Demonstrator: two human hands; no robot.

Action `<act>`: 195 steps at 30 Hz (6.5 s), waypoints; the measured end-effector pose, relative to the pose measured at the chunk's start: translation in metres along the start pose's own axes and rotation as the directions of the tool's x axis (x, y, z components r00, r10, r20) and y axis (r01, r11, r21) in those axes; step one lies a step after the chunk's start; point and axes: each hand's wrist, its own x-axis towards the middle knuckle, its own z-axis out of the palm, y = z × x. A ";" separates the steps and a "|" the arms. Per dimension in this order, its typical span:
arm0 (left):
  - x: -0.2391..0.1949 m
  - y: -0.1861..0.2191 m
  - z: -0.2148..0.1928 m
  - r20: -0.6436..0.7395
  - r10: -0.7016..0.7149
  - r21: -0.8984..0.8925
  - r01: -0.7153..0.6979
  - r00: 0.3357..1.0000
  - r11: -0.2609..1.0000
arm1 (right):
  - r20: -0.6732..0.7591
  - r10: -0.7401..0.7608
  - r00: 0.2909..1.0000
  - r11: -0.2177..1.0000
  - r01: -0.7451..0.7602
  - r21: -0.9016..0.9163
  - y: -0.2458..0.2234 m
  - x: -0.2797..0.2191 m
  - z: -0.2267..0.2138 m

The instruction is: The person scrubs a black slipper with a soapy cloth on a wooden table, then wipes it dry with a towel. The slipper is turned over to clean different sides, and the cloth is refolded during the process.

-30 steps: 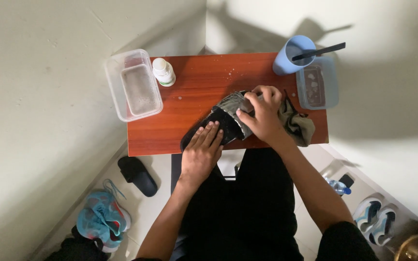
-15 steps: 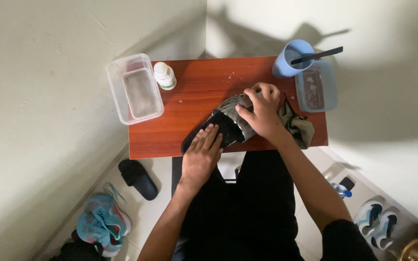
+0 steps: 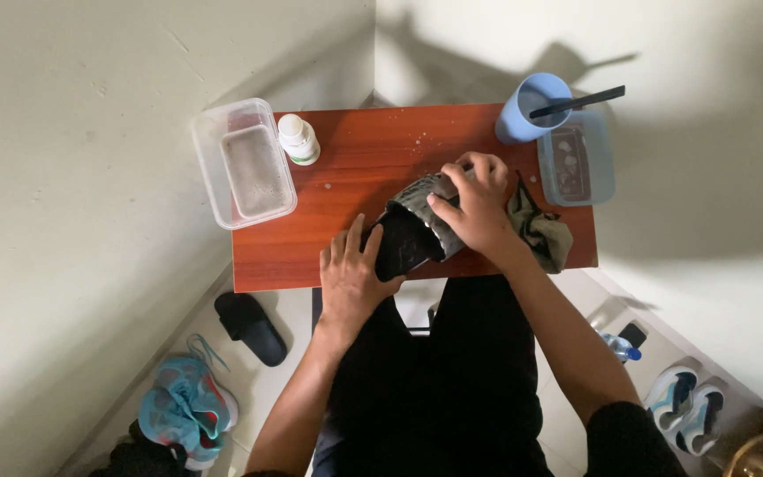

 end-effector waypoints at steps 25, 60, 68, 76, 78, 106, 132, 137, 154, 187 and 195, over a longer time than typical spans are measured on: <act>0.026 0.006 -0.029 -0.293 0.139 0.161 -0.095 0.946 0.982 | -0.178 -0.331 0.927 0.931 0.352 0.096 -0.073 -0.015 -0.031; 0.009 -0.013 -0.009 0.049 -0.103 -0.158 0.109 0.993 0.981 | -0.263 -0.107 0.959 0.961 0.032 -0.273 -0.088 0.027 -0.040; 0.009 -0.009 -0.011 0.072 -0.126 -0.130 0.134 0.989 0.982 | -0.202 -0.228 0.952 0.951 0.173 -0.257 -0.126 0.010 -0.025; 0.013 -0.014 -0.013 0.098 -0.123 -0.188 0.140 0.988 0.972 | -0.262 -0.117 0.958 0.984 0.076 -0.164 -0.043 0.041 -0.024; 0.012 -0.017 -0.007 0.085 -0.127 -0.151 0.139 0.988 0.979 | -0.256 0.117 0.960 0.993 -0.120 0.002 -0.009 0.046 -0.024; 0.037 -0.043 0.004 0.285 -0.173 -0.208 0.237 0.943 0.949 | 0.079 0.466 0.881 0.518 -0.344 0.783 -0.060 -0.028 -0.089; 0.100 0.099 -0.032 -0.300 0.260 -0.355 -0.360 0.918 0.863 | 0.111 0.648 0.753 0.547 -0.563 0.619 0.010 -0.033 -0.153; 0.114 0.146 0.000 -0.337 0.343 -0.406 -0.464 0.877 0.787 | 0.067 0.673 0.736 0.579 -0.581 0.572 0.032 -0.035 -0.169; 0.114 0.195 0.117 -0.106 0.498 -0.139 -0.508 0.861 0.850 | -0.066 0.587 0.807 0.773 -0.583 -0.248 0.115 -0.010 -0.126; 0.058 0.148 -0.092 0.007 0.416 -0.964 -0.104 0.909 0.243 | 0.402 -0.192 0.895 0.673 -0.178 0.718 -0.001 -0.047 -0.197; 0.020 0.120 -0.144 -0.128 0.387 -0.909 -0.264 0.913 0.324 | 0.478 -0.329 0.814 0.642 -0.178 0.745 -0.075 -0.037 -0.229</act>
